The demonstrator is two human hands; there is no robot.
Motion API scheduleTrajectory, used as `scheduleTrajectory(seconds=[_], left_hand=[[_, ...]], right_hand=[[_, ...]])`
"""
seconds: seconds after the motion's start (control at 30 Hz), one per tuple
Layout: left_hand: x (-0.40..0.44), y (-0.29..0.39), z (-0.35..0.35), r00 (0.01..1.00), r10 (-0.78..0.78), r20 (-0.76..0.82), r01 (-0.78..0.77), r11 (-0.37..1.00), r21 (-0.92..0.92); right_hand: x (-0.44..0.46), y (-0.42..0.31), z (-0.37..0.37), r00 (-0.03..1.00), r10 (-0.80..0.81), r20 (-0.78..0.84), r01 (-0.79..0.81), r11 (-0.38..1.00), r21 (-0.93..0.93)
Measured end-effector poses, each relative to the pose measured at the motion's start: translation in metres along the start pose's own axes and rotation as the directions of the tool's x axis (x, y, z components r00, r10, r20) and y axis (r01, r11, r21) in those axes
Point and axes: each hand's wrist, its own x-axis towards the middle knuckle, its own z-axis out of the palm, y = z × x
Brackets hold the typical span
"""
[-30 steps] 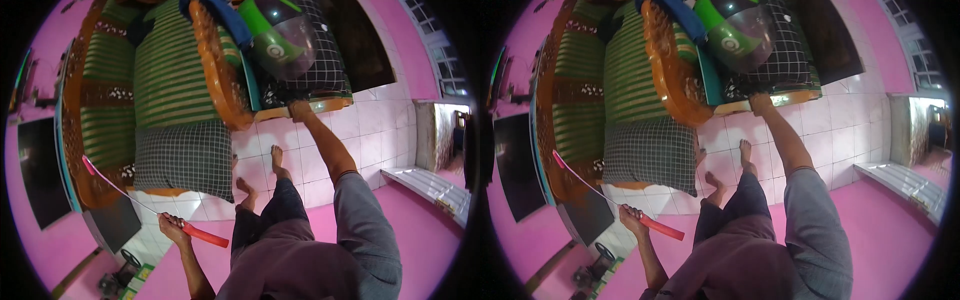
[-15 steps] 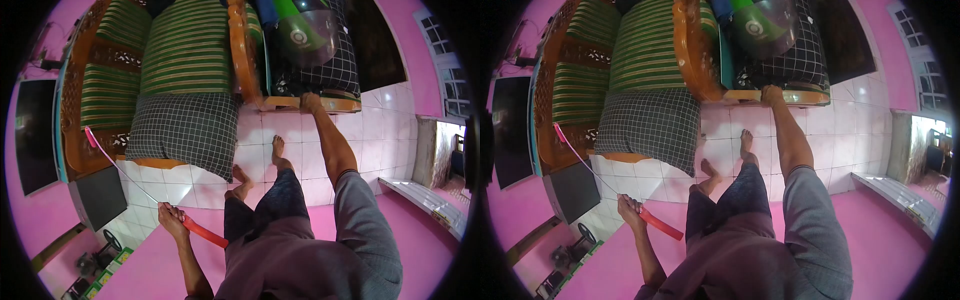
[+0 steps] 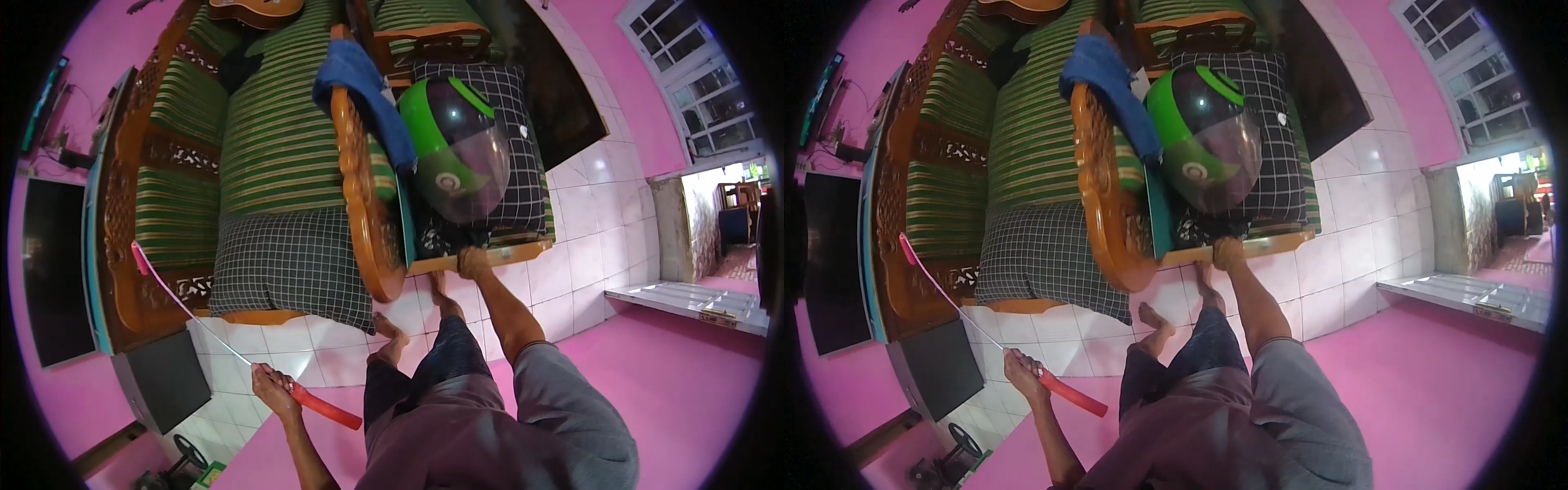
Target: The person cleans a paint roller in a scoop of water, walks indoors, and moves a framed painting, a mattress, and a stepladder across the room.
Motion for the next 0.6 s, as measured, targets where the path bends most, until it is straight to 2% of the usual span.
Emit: scheduleTrajectory(seconds=[0.13, 0.2, 0.27, 0.33, 0.43, 0.5, 0.53, 0.6], left_hand=[[0.010, 0.017, 0.007, 1.000, 0.013, 0.009, -0.013, 1.000, 0.002], [0.013, 0.023, 0.011, 1.000, 0.026, 0.010, -0.026, 0.999, -0.024], [0.016, 0.031, 0.016, 0.999, 0.037, 0.008, -0.037, 0.999, 0.005], [0.020, 0.038, 0.019, 0.998, 0.051, -0.021, -0.051, 0.999, -0.004], [0.030, 0.043, 0.017, 0.997, 0.068, -0.027, -0.069, 0.997, -0.044], [0.040, 0.045, 0.013, 0.993, 0.114, -0.023, -0.115, 0.991, -0.065], [0.046, 0.048, 0.011, 0.992, 0.120, -0.025, -0.121, 0.989, -0.081], [0.058, 0.054, 0.003, 0.985, 0.169, 0.027, -0.164, 0.979, -0.123]], right_hand=[[-0.014, 0.002, 0.025, 1.000, -0.011, -0.003, 0.011, 0.998, 0.069], [-0.011, 0.006, 0.039, 0.998, -0.053, -0.019, 0.056, 0.975, 0.214], [-0.014, 0.003, 0.035, 0.998, -0.032, -0.054, 0.042, 0.976, 0.213], [-0.026, -0.003, 0.016, 0.999, 0.009, -0.043, -0.003, 0.991, 0.135], [-0.048, -0.006, 0.009, 0.964, 0.001, -0.266, 0.047, 0.983, 0.176], [-0.073, -0.008, -0.002, 0.946, 0.078, -0.314, 0.011, 0.962, 0.273], [-0.083, -0.009, -0.005, 0.941, 0.076, -0.329, 0.015, 0.964, 0.265], [-0.108, -0.016, -0.009, 0.887, 0.316, -0.336, -0.080, 0.823, 0.563]])
